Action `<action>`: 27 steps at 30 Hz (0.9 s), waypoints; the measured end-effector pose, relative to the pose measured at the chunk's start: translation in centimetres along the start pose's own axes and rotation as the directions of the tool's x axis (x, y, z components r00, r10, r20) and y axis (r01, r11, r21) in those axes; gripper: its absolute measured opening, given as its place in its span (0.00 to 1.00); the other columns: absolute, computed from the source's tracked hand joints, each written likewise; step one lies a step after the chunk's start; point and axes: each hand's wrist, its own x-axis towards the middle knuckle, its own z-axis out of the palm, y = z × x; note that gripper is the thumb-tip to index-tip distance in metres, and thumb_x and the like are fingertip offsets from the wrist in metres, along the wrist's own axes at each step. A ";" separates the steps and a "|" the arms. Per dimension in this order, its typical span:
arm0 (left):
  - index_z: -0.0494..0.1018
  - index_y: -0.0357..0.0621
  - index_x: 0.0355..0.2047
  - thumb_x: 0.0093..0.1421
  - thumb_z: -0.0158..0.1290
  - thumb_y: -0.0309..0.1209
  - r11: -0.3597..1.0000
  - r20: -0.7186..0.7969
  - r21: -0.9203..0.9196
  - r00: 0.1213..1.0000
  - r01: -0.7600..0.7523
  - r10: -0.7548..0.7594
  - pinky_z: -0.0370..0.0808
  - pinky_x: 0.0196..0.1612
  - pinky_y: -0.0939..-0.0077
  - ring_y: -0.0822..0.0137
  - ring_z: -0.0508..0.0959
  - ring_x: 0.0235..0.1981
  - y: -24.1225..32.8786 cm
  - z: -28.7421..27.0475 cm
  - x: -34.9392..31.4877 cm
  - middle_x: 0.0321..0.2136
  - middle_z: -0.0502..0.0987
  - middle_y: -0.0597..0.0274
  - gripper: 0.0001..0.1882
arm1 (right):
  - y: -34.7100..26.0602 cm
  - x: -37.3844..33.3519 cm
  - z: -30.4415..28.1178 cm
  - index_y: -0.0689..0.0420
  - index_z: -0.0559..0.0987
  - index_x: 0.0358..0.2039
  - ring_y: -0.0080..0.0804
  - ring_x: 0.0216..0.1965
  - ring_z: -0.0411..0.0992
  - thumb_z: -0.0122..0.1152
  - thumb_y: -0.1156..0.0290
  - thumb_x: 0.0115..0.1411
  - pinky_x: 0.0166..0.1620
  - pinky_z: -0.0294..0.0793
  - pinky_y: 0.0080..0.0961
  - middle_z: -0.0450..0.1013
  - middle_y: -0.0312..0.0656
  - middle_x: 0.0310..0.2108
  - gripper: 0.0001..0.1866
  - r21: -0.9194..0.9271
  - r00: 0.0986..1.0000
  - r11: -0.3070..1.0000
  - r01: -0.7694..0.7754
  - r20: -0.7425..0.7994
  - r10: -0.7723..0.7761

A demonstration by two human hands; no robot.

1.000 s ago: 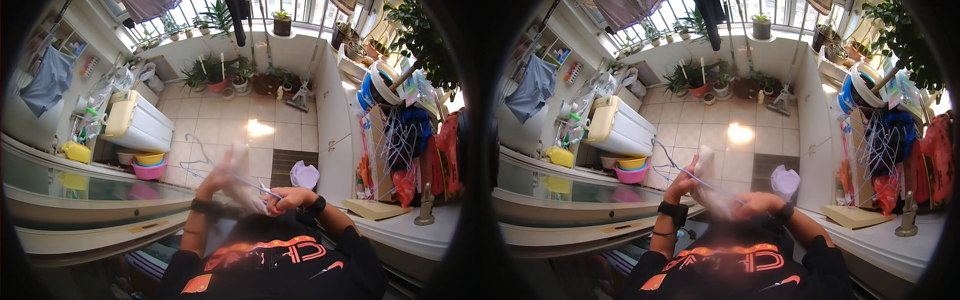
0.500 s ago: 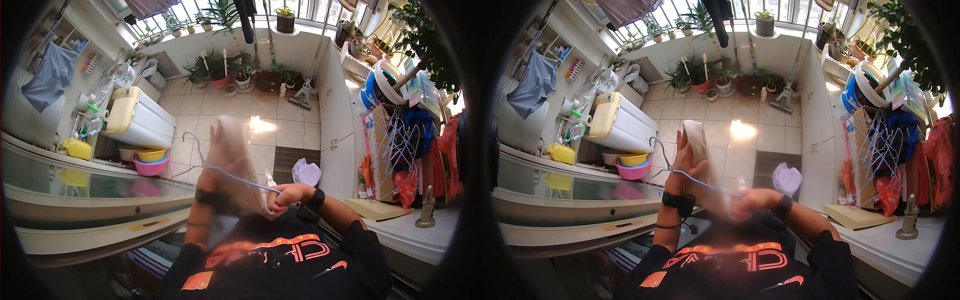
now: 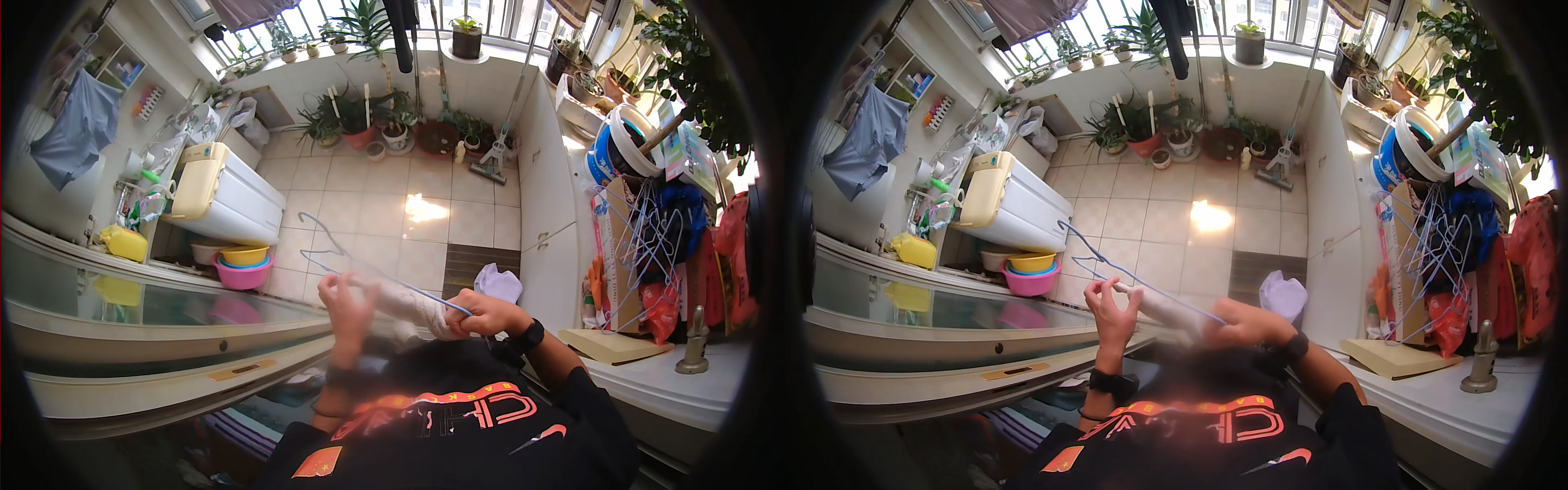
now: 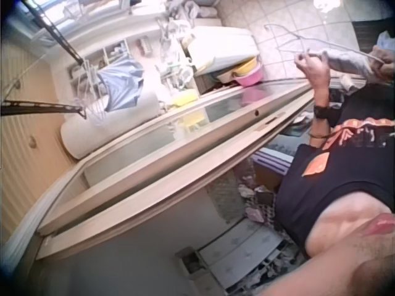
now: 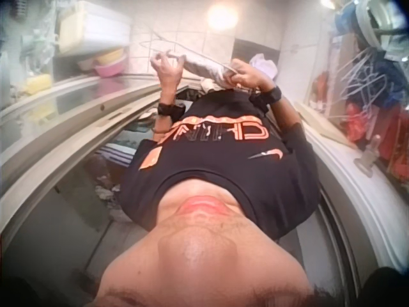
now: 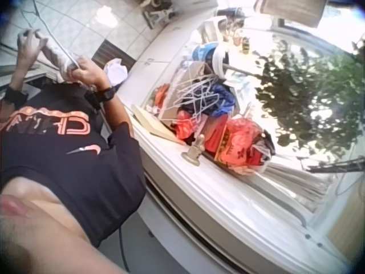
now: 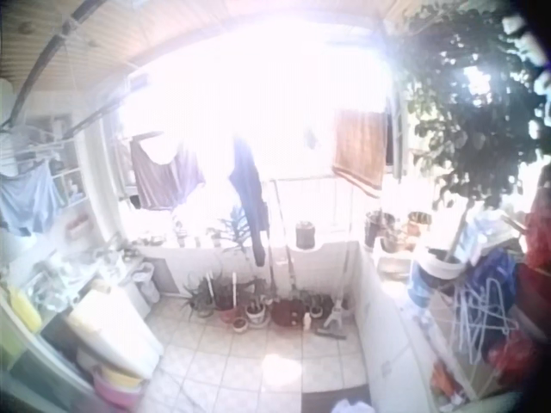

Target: The person walks to a balcony, takes a white cloth, and places it onto a blue plastic hanger by hand before hanging it on a laundry rack alongside other drying clothes.

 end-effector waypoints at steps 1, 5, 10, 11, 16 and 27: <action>0.68 0.39 0.46 0.51 0.60 0.44 0.969 0.015 -0.193 0.988 0.156 -0.156 0.70 0.46 0.64 0.56 0.69 0.46 0.1 0.0 -0.4 0.47 0.64 0.47 0.27 | -0.1 0.3 0.2 0.62 0.67 0.11 0.33 0.18 0.62 0.48 0.72 0.39 0.25 0.61 0.27 0.64 0.40 0.12 0.07 -0.003 1.000 1.000 0.001 0.007 -0.001; 0.66 0.43 0.48 0.60 0.52 0.47 0.220 0.433 -0.796 0.784 0.564 -0.445 0.70 0.33 0.71 0.67 0.71 0.38 -1.9 1.6 -0.9 0.40 0.71 0.60 0.24 | -0.1 0.2 0.5 0.61 0.68 0.11 0.36 0.19 0.63 0.48 0.72 0.39 0.27 0.61 0.28 0.64 0.40 0.12 0.07 0.029 0.998 0.998 0.059 0.024 -0.060; 0.77 0.38 0.35 0.62 0.48 0.43 0.569 0.689 -0.455 0.675 0.685 -0.262 0.67 0.24 0.77 0.73 0.72 0.21 -4.7 -1.3 1.3 0.24 0.78 0.66 0.19 | -1.7 0.2 -0.3 0.61 0.68 0.12 0.35 0.18 0.62 0.48 0.71 0.40 0.26 0.61 0.28 0.63 0.40 0.12 0.08 0.015 0.998 0.999 0.031 0.061 -0.031; 0.78 0.34 0.26 0.61 0.48 0.37 0.786 0.583 -0.375 0.784 0.492 -0.213 0.66 0.24 0.78 0.75 0.71 0.19 -3.7 -2.4 1.5 0.18 0.77 0.64 0.18 | -1.9 0.0 -0.5 0.61 0.68 0.11 0.35 0.17 0.61 0.48 0.70 0.40 0.26 0.61 0.28 0.63 0.40 0.12 0.08 0.010 0.993 0.996 -0.091 0.076 0.090; 0.76 0.35 0.39 0.63 0.52 0.34 0.317 0.382 -0.850 0.907 0.421 -0.178 0.71 0.33 0.84 0.78 0.75 0.30 -3.8 0.1 3.0 0.28 0.78 0.65 0.13 | -2.3 0.2 0.6 0.61 0.66 0.11 0.34 0.16 0.60 0.48 0.71 0.41 0.24 0.59 0.29 0.61 0.40 0.11 0.09 0.004 0.963 0.979 -0.206 0.180 0.202; 0.76 0.39 0.37 0.56 0.52 0.42 0.941 0.421 -0.250 0.901 0.228 -0.106 0.73 0.40 0.58 0.47 0.76 0.38 0.6 -2.4 5.0 0.34 0.77 0.45 0.18 | -1.0 0.1 1.3 0.62 0.68 0.11 0.36 0.19 0.61 0.46 0.75 0.39 0.26 0.61 0.29 0.65 0.41 0.13 0.06 0.096 0.992 0.992 0.085 0.082 -0.093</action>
